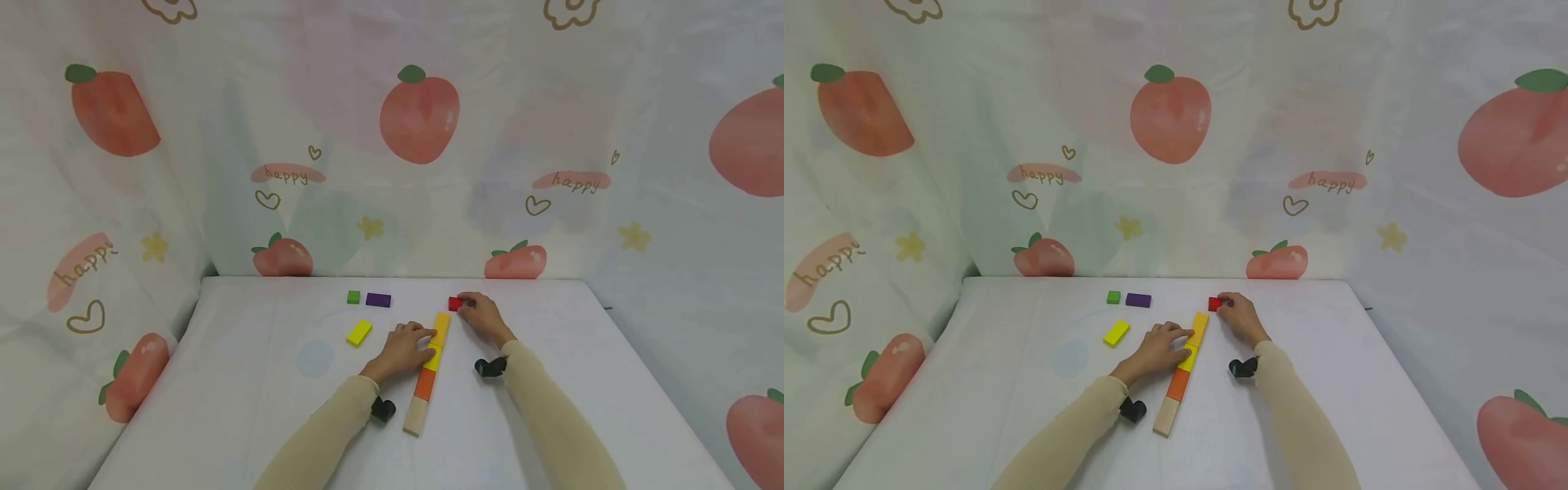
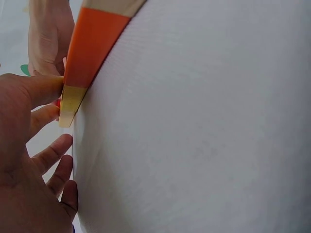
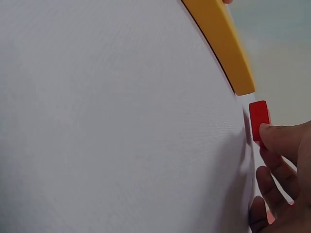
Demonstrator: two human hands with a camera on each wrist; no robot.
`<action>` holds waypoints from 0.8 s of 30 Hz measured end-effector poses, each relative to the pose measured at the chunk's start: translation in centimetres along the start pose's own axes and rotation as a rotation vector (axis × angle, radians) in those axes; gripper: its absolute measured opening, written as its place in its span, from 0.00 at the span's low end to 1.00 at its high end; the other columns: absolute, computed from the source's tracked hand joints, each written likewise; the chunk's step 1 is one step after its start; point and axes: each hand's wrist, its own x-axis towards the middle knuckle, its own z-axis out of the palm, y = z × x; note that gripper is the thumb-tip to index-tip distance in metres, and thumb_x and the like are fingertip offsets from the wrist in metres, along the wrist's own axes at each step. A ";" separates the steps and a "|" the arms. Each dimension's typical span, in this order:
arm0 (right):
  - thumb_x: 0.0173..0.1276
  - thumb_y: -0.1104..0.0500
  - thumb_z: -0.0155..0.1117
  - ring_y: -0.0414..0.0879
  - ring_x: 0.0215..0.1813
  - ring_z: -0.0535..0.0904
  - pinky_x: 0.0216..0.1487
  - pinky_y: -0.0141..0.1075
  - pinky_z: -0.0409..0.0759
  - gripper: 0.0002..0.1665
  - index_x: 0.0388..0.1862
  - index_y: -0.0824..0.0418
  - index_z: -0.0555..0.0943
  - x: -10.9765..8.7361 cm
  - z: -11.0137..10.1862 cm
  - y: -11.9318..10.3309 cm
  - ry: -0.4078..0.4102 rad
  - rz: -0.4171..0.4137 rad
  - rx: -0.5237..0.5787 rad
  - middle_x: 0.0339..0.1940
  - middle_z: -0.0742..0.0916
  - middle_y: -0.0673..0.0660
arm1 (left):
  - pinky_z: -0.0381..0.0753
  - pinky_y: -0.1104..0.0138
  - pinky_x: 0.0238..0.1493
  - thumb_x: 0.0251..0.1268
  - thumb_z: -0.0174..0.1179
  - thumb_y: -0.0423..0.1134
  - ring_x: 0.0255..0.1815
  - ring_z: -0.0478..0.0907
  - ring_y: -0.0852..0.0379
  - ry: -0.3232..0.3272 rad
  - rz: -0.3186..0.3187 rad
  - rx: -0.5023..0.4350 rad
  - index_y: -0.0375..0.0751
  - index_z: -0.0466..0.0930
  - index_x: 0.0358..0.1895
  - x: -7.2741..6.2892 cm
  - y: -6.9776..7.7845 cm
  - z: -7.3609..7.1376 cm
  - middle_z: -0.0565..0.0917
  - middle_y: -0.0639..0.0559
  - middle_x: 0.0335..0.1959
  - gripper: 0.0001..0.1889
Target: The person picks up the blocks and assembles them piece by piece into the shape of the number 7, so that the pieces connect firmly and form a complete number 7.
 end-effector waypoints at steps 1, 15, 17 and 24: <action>0.74 0.57 0.56 0.61 0.67 0.67 0.72 0.58 0.64 0.26 0.69 0.59 0.71 -0.1 0.0 0.0 0.007 -0.006 0.001 0.67 0.75 0.65 | 0.67 0.55 0.68 0.69 0.58 0.53 0.65 0.67 0.50 -0.001 0.000 -0.001 0.64 0.72 0.68 0.0 0.0 0.0 0.73 0.52 0.66 0.24; 0.74 0.58 0.57 0.61 0.67 0.68 0.72 0.58 0.65 0.25 0.68 0.59 0.71 -1.0 0.5 -1.0 0.029 -0.052 0.032 0.67 0.76 0.64 | 0.67 0.54 0.68 0.68 0.59 0.53 0.65 0.66 0.50 -0.004 -0.018 -0.006 0.65 0.72 0.68 0.0 0.2 0.0 0.73 0.52 0.66 0.24; 0.74 0.58 0.57 0.61 0.67 0.69 0.71 0.58 0.65 0.25 0.68 0.59 0.71 -1.1 0.7 -1.1 0.032 -0.065 0.026 0.66 0.76 0.65 | 0.67 0.54 0.68 0.68 0.59 0.53 0.65 0.66 0.50 -0.003 -0.016 -0.008 0.64 0.73 0.68 0.0 0.2 0.0 0.73 0.52 0.66 0.24; 0.73 0.58 0.58 0.61 0.67 0.68 0.72 0.57 0.64 0.25 0.68 0.59 0.71 -1.2 1.0 -1.3 0.030 -0.056 0.063 0.66 0.76 0.64 | 0.68 0.54 0.67 0.68 0.59 0.53 0.64 0.67 0.50 0.007 -0.001 0.009 0.64 0.73 0.67 0.1 0.0 0.1 0.73 0.52 0.65 0.24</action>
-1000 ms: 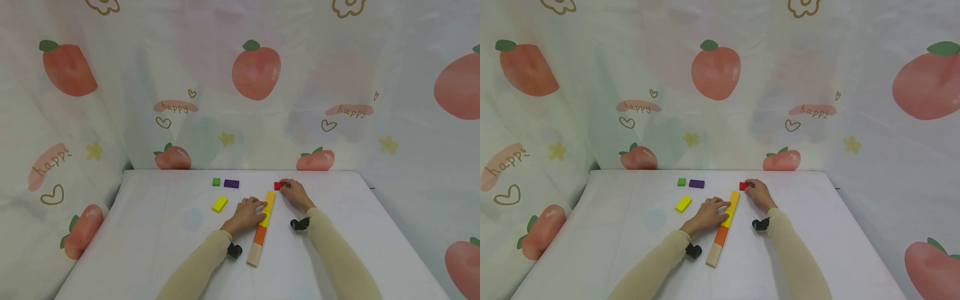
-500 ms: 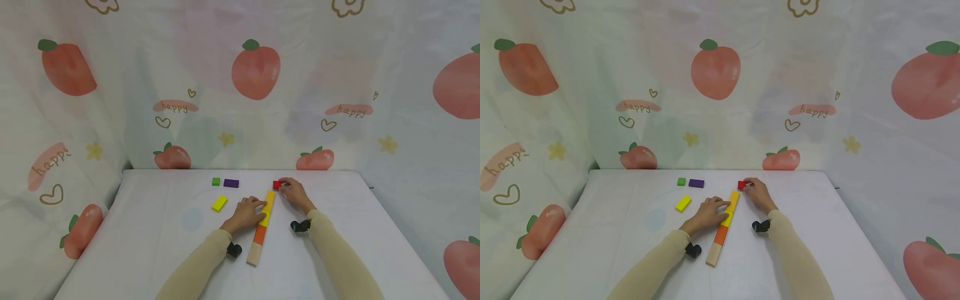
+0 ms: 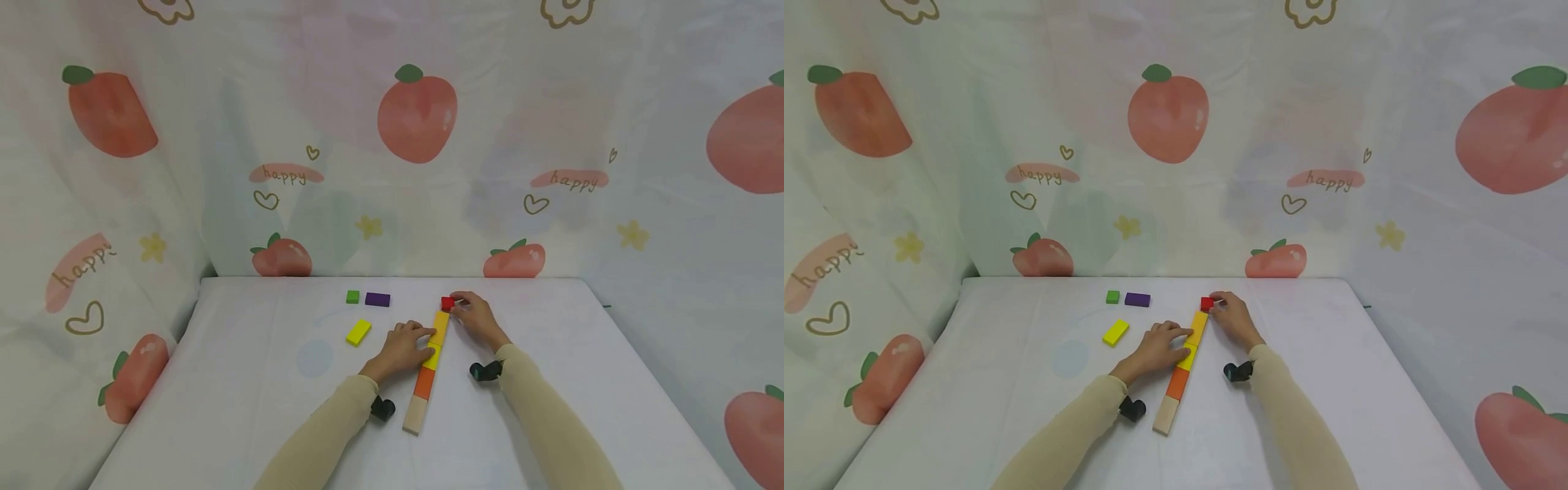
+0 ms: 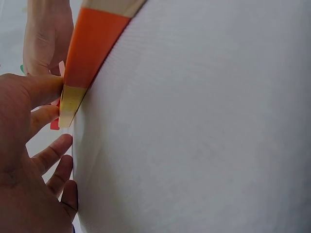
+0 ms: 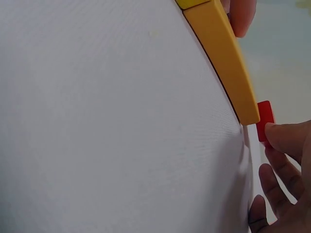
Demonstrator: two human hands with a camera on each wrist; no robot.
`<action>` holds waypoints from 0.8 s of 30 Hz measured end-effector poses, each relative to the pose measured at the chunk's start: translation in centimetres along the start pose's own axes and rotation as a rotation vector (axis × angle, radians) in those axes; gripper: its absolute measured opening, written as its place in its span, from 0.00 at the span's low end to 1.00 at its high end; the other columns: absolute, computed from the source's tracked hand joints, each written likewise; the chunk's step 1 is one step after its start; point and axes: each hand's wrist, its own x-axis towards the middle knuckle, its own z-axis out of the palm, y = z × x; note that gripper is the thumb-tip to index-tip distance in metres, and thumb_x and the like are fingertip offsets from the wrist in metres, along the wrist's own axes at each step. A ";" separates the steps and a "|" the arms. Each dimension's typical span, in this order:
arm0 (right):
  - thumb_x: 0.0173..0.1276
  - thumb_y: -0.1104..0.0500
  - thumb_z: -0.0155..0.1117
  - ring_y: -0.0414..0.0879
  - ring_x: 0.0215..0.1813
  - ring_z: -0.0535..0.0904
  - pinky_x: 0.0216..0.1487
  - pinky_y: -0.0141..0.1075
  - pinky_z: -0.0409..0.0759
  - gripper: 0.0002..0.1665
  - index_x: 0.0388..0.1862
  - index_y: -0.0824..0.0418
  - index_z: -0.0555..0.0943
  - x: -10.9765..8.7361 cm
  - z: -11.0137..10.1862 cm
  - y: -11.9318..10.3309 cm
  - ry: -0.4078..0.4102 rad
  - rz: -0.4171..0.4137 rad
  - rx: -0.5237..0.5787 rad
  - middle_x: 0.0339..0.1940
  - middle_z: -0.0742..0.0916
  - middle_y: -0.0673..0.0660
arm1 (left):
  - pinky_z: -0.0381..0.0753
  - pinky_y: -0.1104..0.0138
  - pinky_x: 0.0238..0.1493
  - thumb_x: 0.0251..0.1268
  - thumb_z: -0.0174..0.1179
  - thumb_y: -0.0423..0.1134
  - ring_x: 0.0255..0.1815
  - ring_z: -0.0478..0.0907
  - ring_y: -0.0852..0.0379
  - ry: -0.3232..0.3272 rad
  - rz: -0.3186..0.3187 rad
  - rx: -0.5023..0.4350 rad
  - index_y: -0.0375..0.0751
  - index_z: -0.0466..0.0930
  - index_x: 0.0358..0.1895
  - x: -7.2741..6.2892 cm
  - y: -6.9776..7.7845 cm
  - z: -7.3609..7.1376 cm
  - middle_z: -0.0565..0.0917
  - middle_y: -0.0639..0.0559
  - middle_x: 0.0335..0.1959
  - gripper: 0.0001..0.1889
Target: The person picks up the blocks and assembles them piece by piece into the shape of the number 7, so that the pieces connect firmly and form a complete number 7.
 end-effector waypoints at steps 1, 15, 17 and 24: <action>0.73 0.58 0.57 0.61 0.66 0.68 0.72 0.58 0.64 0.25 0.68 0.60 0.71 0.0 0.1 0.0 0.001 -0.006 -0.003 0.66 0.76 0.64 | 0.68 0.54 0.67 0.68 0.59 0.53 0.64 0.67 0.50 0.003 0.002 0.001 0.64 0.73 0.67 0.0 0.0 0.0 0.73 0.51 0.65 0.24; 0.73 0.57 0.56 0.61 0.66 0.69 0.72 0.58 0.65 0.26 0.69 0.58 0.71 0.4 0.5 0.0 -0.012 -0.012 -0.003 0.66 0.75 0.64 | 0.67 0.53 0.69 0.68 0.59 0.53 0.66 0.66 0.50 -0.005 -0.023 -0.011 0.66 0.72 0.68 0.1 0.2 0.1 0.73 0.52 0.66 0.25; 0.73 0.57 0.56 0.60 0.66 0.69 0.72 0.58 0.65 0.26 0.69 0.58 0.71 0.5 0.5 0.0 -0.015 -0.009 -0.007 0.67 0.75 0.64 | 0.67 0.53 0.69 0.68 0.59 0.53 0.66 0.66 0.50 0.000 -0.023 -0.010 0.66 0.72 0.67 0.2 0.1 0.1 0.73 0.52 0.66 0.24; 0.74 0.58 0.56 0.60 0.66 0.69 0.71 0.57 0.66 0.26 0.69 0.59 0.71 0.5 0.6 -0.1 -0.033 0.001 -0.008 0.67 0.75 0.64 | 0.67 0.53 0.69 0.68 0.59 0.53 0.66 0.66 0.49 0.001 -0.020 -0.009 0.65 0.72 0.68 0.1 0.2 0.1 0.73 0.52 0.66 0.24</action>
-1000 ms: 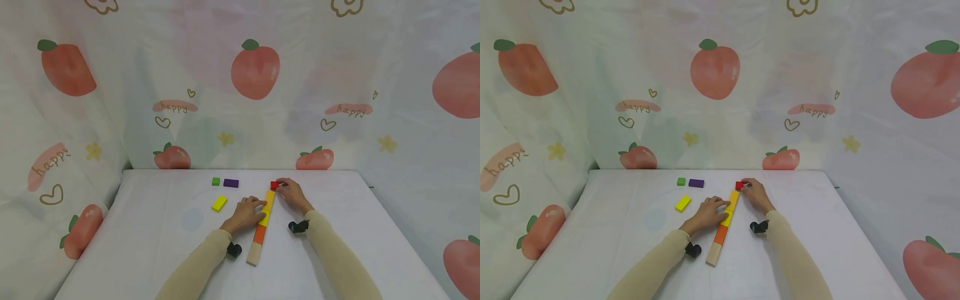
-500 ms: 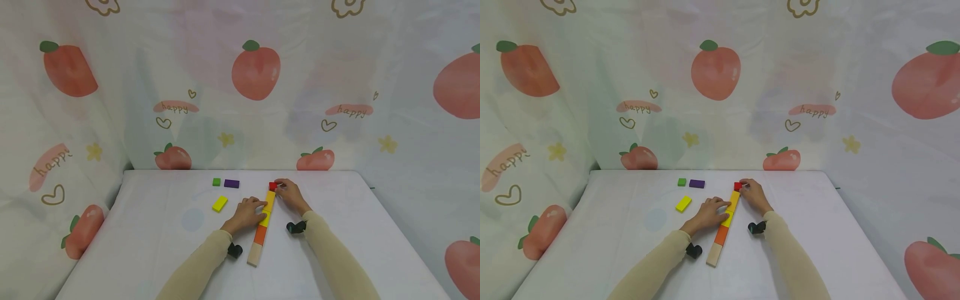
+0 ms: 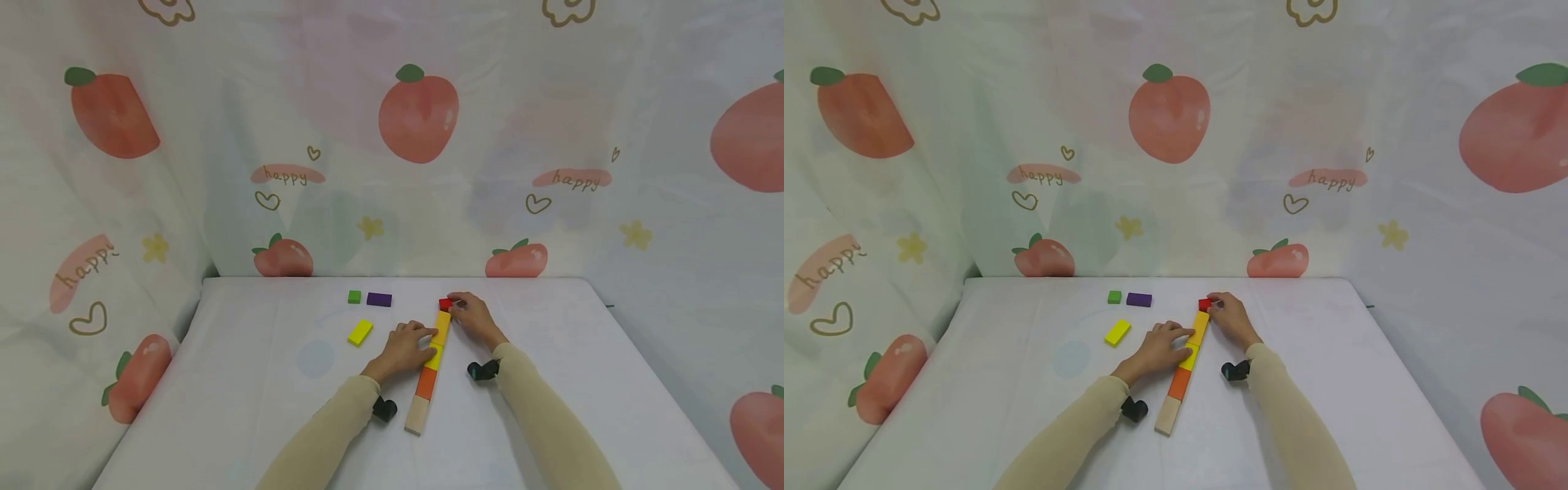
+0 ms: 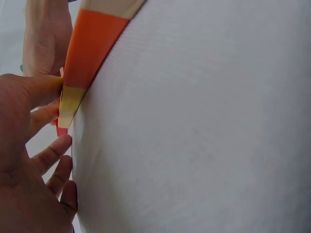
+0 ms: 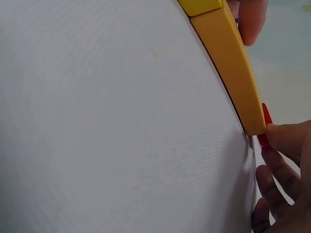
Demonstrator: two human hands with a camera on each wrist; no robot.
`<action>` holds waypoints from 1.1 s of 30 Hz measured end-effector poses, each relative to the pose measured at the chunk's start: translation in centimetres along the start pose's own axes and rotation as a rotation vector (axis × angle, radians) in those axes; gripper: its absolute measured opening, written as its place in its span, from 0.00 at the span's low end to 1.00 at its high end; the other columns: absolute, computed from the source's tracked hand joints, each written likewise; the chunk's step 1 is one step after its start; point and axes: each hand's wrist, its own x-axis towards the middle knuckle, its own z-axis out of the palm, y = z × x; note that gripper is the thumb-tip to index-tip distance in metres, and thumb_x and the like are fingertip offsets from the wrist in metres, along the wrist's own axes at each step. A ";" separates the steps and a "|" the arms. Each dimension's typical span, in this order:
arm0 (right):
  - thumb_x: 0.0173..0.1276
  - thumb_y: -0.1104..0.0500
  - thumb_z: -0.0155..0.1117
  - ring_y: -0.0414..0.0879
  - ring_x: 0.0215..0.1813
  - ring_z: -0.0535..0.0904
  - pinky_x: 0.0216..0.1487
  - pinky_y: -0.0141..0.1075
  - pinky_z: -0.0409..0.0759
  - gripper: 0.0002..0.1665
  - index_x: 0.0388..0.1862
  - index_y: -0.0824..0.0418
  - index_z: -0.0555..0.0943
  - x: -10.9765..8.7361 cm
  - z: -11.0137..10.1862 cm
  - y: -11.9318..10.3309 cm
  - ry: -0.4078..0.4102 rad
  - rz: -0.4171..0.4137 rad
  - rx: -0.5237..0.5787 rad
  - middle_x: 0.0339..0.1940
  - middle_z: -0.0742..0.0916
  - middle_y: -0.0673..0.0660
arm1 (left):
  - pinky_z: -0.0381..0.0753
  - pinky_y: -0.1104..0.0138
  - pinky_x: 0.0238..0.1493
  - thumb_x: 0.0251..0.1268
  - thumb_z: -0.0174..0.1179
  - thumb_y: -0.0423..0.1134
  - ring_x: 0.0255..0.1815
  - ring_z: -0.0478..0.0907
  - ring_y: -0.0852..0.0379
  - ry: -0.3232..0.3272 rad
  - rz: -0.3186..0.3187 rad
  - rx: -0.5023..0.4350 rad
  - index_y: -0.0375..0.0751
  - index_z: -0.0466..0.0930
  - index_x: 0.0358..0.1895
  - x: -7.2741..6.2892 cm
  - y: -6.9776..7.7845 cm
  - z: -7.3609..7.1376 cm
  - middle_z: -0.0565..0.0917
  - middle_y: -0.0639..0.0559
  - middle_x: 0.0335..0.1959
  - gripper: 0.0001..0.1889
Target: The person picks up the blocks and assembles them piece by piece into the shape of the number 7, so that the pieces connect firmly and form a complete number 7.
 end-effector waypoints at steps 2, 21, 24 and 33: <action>0.74 0.58 0.56 0.60 0.66 0.69 0.71 0.57 0.66 0.26 0.69 0.59 0.71 0.0 0.0 0.0 -0.001 0.005 0.001 0.67 0.75 0.64 | 0.67 0.53 0.69 0.68 0.59 0.53 0.66 0.67 0.49 0.001 0.002 -0.002 0.65 0.72 0.68 0.0 0.0 0.0 0.73 0.52 0.66 0.24; 0.74 0.57 0.54 0.62 0.70 0.67 0.73 0.59 0.62 0.25 0.69 0.59 0.72 0.0 0.4 0.2 0.005 0.006 -0.016 0.69 0.74 0.64 | 0.66 0.54 0.69 0.69 0.59 0.53 0.66 0.66 0.50 -0.006 -0.006 -0.006 0.65 0.72 0.68 -0.1 -0.1 -0.1 0.72 0.52 0.67 0.24; 0.75 0.56 0.53 0.61 0.69 0.67 0.73 0.58 0.62 0.25 0.68 0.59 0.72 0.0 0.5 0.4 0.015 -0.001 -0.007 0.68 0.75 0.64 | 0.66 0.54 0.69 0.68 0.59 0.53 0.66 0.66 0.50 -0.001 0.004 -0.007 0.65 0.72 0.68 -0.1 -0.1 -0.1 0.73 0.52 0.66 0.24; 0.75 0.55 0.52 0.60 0.69 0.68 0.74 0.57 0.63 0.25 0.68 0.59 0.72 0.0 0.8 0.8 0.036 -0.006 0.028 0.69 0.75 0.64 | 0.67 0.54 0.68 0.68 0.59 0.53 0.65 0.66 0.50 0.006 0.012 -0.012 0.65 0.73 0.67 -0.3 0.0 0.0 0.73 0.52 0.66 0.24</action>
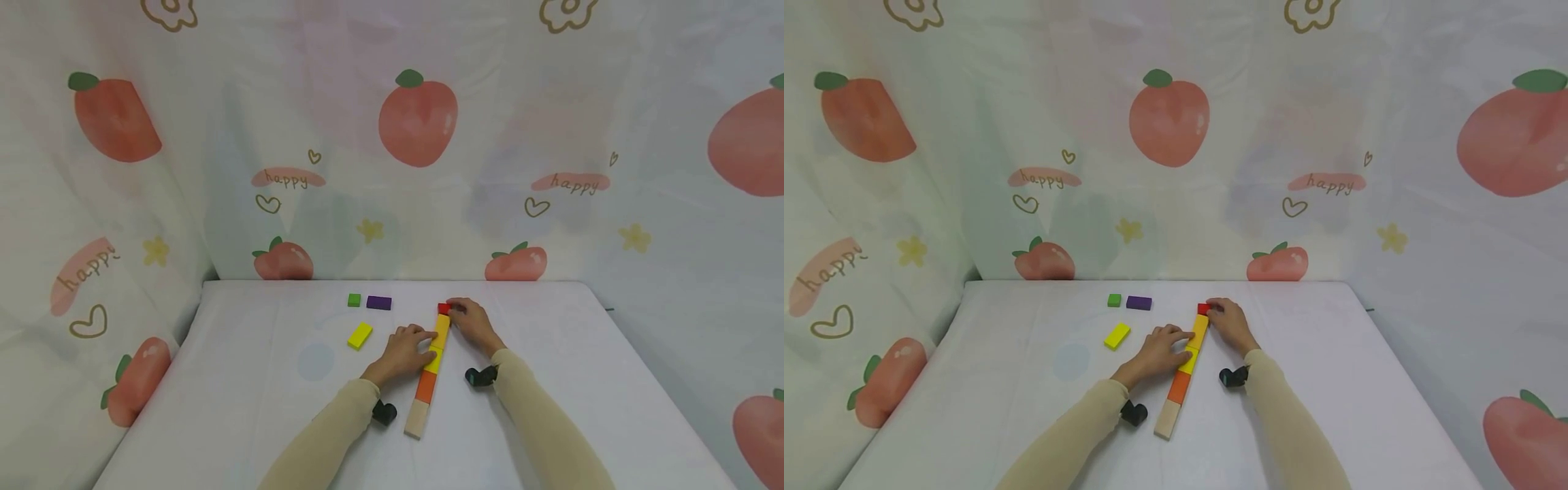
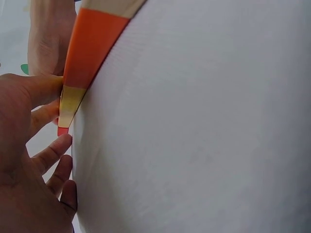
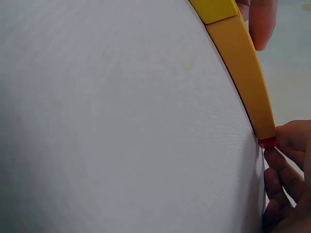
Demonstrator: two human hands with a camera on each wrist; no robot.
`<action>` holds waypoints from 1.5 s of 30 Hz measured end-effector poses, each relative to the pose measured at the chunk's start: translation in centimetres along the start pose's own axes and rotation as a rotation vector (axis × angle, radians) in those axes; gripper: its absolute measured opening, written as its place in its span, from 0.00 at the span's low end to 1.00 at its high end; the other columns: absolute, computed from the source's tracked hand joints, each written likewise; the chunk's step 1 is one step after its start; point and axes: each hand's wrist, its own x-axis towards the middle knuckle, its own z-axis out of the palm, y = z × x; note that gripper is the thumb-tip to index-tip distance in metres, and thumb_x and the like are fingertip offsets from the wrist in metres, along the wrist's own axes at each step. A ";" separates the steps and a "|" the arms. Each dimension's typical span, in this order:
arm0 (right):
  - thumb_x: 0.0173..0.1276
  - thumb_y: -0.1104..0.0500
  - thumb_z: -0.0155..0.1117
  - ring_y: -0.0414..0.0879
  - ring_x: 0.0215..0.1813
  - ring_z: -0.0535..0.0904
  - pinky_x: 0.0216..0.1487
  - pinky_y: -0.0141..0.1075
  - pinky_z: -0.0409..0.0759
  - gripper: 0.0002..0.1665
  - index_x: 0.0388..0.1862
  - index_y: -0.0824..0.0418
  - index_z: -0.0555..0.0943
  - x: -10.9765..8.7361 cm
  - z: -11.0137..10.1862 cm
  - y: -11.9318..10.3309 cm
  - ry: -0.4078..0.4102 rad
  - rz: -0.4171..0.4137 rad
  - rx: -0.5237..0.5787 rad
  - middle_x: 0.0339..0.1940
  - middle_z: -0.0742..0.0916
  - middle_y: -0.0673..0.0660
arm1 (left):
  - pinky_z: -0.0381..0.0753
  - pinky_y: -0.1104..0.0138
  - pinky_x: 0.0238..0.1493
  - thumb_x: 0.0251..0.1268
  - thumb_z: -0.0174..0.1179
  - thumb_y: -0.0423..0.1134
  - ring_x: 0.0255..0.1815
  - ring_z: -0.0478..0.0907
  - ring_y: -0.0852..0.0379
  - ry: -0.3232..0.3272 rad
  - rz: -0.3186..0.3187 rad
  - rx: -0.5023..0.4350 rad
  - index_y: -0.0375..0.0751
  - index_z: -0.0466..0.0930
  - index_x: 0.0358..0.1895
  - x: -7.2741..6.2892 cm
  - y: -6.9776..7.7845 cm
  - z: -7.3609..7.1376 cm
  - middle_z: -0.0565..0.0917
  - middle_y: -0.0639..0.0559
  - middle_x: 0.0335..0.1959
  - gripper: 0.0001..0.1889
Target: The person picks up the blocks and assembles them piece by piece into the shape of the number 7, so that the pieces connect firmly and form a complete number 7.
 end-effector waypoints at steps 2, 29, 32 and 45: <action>0.75 0.55 0.52 0.60 0.70 0.68 0.74 0.57 0.63 0.25 0.68 0.58 0.72 0.1 0.1 0.0 -0.002 0.004 0.001 0.69 0.75 0.63 | 0.67 0.54 0.68 0.68 0.59 0.52 0.65 0.66 0.50 0.000 -0.004 -0.004 0.64 0.73 0.67 0.0 0.0 0.0 0.73 0.52 0.66 0.24; 0.74 0.51 0.56 0.60 0.71 0.67 0.73 0.60 0.61 0.25 0.69 0.52 0.72 -1.0 -0.9 0.1 -0.036 -0.003 -0.021 0.69 0.76 0.61 | 0.68 0.54 0.68 0.68 0.59 0.54 0.65 0.66 0.51 -0.009 -0.026 -0.010 0.67 0.72 0.67 0.1 -0.1 0.2 0.72 0.53 0.66 0.25; 0.73 0.51 0.57 0.62 0.74 0.64 0.74 0.61 0.59 0.26 0.69 0.51 0.73 -1.2 -0.8 0.0 -0.049 -0.021 -0.040 0.71 0.74 0.62 | 0.68 0.53 0.68 0.67 0.60 0.54 0.65 0.66 0.51 -0.005 -0.023 -0.010 0.67 0.72 0.67 0.1 -0.1 0.2 0.72 0.53 0.66 0.25; 0.72 0.53 0.60 0.62 0.74 0.65 0.73 0.61 0.60 0.26 0.67 0.57 0.76 -1.4 -0.5 0.2 -0.029 -0.091 -0.089 0.69 0.76 0.63 | 0.68 0.53 0.67 0.68 0.59 0.53 0.65 0.66 0.50 -0.002 -0.009 -0.009 0.65 0.72 0.68 0.1 -0.1 0.3 0.73 0.52 0.66 0.24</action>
